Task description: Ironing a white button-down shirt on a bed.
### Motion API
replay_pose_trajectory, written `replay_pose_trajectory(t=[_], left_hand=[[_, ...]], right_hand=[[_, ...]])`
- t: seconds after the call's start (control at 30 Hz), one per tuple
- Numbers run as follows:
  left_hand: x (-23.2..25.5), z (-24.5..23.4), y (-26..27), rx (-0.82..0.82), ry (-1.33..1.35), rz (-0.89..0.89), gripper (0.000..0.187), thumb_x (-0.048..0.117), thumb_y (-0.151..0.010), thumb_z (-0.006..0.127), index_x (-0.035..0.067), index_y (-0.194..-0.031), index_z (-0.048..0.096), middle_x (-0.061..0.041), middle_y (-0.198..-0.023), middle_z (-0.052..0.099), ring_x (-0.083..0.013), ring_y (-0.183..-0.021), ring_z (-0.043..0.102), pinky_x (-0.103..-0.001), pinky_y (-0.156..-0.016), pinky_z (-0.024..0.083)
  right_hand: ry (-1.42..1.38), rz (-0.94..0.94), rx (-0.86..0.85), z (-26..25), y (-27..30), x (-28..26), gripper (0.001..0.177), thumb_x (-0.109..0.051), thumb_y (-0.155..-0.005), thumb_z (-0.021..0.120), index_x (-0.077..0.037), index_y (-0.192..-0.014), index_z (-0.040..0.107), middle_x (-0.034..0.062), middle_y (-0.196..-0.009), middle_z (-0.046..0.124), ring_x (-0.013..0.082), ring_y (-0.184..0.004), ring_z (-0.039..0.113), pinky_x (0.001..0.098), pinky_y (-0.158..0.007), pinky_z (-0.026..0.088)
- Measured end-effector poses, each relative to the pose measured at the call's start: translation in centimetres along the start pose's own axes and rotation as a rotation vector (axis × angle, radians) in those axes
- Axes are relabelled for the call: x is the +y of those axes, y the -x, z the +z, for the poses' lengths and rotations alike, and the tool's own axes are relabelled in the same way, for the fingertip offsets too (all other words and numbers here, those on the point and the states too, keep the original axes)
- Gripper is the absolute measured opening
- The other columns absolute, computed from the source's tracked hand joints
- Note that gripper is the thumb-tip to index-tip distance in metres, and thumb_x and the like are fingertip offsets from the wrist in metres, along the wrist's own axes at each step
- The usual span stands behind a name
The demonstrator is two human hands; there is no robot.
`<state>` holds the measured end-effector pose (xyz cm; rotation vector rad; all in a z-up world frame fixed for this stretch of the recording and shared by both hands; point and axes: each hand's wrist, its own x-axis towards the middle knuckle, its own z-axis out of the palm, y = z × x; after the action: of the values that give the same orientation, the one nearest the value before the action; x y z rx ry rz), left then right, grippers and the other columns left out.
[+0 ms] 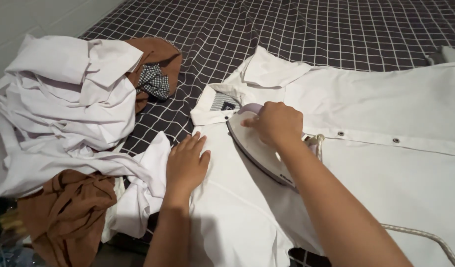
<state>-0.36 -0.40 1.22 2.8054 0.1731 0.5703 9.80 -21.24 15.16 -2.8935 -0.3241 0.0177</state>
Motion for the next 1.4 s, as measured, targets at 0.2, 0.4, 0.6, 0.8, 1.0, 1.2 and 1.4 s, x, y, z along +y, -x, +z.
replay_pose_trajectory(t=[0.2,0.4,0.6,0.8,1.0,1.2,1.4], left_hand=[[-0.3,0.4,0.1,-0.017,0.017,-0.024,0.048,0.036,-0.096,0.053,0.014,-0.138,0.061,-0.005,-0.152,0.052,-0.0251,-0.142,0.043,-0.044,-0.116,0.03],[-0.3,0.4,0.1,-0.01,0.0,-0.011,0.049,0.037,-0.096,0.054,0.014,-0.138,0.061,-0.005,-0.152,0.052,-0.0243,-0.143,0.043,-0.044,-0.116,0.03],[0.1,0.1,0.1,-0.015,-0.001,-0.016,0.05,0.037,-0.095,0.054,0.014,-0.139,0.061,-0.006,-0.152,0.053,-0.0243,-0.142,0.044,-0.044,-0.115,0.03],[-0.1,0.5,0.1,0.003,-0.018,0.006,0.049,0.036,-0.095,0.054,0.011,-0.137,0.062,-0.008,-0.15,0.054,-0.027,-0.141,0.044,-0.045,-0.114,0.031],[0.6,-0.5,0.0,0.011,-0.017,0.005,0.049,0.034,-0.094,0.054,0.01,-0.135,0.063,-0.008,-0.149,0.056,-0.0282,-0.139,0.047,-0.045,-0.114,0.033],[0.6,-0.2,0.1,0.02,-0.019,-0.014,0.048,0.034,-0.094,0.054,0.011,-0.135,0.064,-0.007,-0.15,0.055,-0.0277,-0.14,0.046,-0.045,-0.114,0.032],[0.8,-0.2,0.2,-0.01,-0.026,-0.057,0.051,0.036,-0.093,0.052,0.013,-0.138,0.062,-0.005,-0.152,0.052,-0.0259,-0.142,0.043,-0.044,-0.116,0.03]], right_hand=[[0.011,0.102,-0.228,-3.3,3.8,1.2,0.061,-0.068,-0.08,0.073,-0.007,-0.081,0.083,0.01,-0.081,0.08,0.0264,-0.078,0.079,0.039,-0.073,0.057],[0.116,0.092,-0.265,-5.1,9.0,3.6,0.061,-0.072,-0.075,0.073,-0.012,-0.086,0.081,0.0073,-0.083,0.078,0.0265,-0.082,0.077,0.0415,-0.072,0.058],[0.172,0.126,-0.092,-4.1,10.3,3.1,0.066,-0.076,-0.077,0.071,-0.014,-0.097,0.077,0.0081,-0.083,0.076,0.0258,-0.081,0.076,0.04,-0.067,0.058],[0.107,0.079,0.029,-0.8,5.2,2.0,0.069,-0.077,-0.075,0.072,-0.012,-0.097,0.076,0.0093,-0.08,0.076,0.0261,-0.075,0.076,0.0394,-0.064,0.056],[0.061,0.027,0.208,2.9,-0.5,1.0,0.071,-0.074,-0.077,0.074,-0.006,-0.098,0.074,0.0115,-0.079,0.076,0.0279,-0.075,0.075,0.0412,-0.063,0.055],[0.012,0.022,0.057,0.9,-0.8,1.0,0.06,-0.07,-0.078,0.074,-0.012,-0.092,0.081,0.011,-0.087,0.078,0.0273,-0.083,0.076,0.0397,-0.074,0.056],[0.064,0.084,-0.105,-1.6,1.9,1.7,0.062,-0.067,-0.077,0.077,-0.008,-0.093,0.08,0.0122,-0.095,0.077,0.0284,-0.089,0.075,0.0405,-0.076,0.058]])
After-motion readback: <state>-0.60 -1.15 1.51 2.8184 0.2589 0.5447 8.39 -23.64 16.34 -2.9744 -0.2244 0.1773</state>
